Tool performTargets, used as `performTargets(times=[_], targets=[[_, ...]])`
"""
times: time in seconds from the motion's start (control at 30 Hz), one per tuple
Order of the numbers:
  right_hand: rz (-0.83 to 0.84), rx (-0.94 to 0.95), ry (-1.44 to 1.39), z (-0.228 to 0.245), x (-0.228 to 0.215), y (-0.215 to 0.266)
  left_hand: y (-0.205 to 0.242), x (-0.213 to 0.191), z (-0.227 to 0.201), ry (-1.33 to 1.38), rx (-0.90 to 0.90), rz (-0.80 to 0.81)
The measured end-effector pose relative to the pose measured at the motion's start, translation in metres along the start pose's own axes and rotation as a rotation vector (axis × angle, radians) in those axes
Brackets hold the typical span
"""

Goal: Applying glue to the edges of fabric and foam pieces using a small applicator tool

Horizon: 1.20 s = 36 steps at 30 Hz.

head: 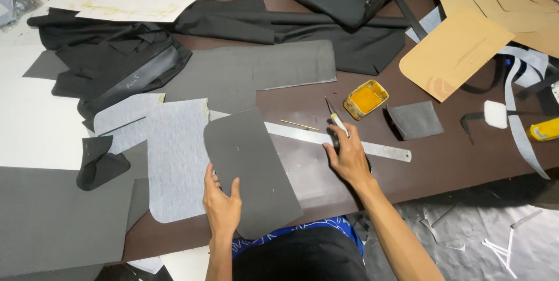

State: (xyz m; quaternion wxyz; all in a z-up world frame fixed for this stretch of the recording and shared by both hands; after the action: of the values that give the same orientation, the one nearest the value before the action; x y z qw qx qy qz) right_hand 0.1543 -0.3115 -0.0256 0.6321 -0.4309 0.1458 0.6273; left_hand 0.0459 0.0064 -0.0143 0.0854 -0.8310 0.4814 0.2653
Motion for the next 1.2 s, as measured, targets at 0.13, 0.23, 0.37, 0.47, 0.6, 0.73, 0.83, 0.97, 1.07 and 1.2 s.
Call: performTargets(times=[0.13,0.23,0.37,0.47,0.6,0.73,0.83,0.97,1.07,1.2], targets=[[-0.062,-0.025,0.051,0.001,0.009,-0.017,0.006,-0.004,0.008,-0.02,0.013,-0.077],[-0.101,-0.006,0.076,-0.002,0.014,-0.029,0.014,-0.008,0.0,-0.062,0.117,-0.118],[-0.155,-0.058,0.088,-0.017,0.019,-0.051,0.015,-0.002,-0.004,-0.026,0.228,-0.087],[-0.163,-0.056,0.088,-0.028,0.022,-0.068,0.017,0.009,-0.001,-0.013,0.217,-0.034],[-0.193,-0.044,0.122,-0.04,0.028,-0.088,0.022,0.017,-0.003,-0.032,0.122,0.039],[-0.232,-0.115,0.196,-0.04,0.027,-0.094,0.021,0.022,0.009,-0.034,0.22,0.03],[-0.136,-0.103,0.08,-0.037,0.015,-0.083,0.018,0.021,0.009,-0.006,0.177,-0.02],[-0.176,-0.14,0.105,-0.053,-0.004,-0.062,0.02,0.02,0.012,0.016,0.211,-0.028],[-0.249,-0.127,0.259,-0.07,-0.014,-0.066,0.018,0.023,0.014,0.021,0.236,-0.027],[-0.475,-0.098,0.173,-0.068,-0.031,-0.074,0.018,0.02,0.016,0.036,0.178,0.033]])
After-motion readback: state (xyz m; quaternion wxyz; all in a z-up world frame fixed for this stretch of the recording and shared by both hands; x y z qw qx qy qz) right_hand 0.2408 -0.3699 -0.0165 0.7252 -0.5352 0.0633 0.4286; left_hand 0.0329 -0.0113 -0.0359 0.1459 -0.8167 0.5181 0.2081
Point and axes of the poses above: each hand's wrist, its own y-axis away from the middle knuckle, its own x-axis out of the palm, z = x × y, the point moved 2 cm from there along -y, towards the middle knuckle, and after that the axes turned 1 degree about y, right-handed, at the moved point
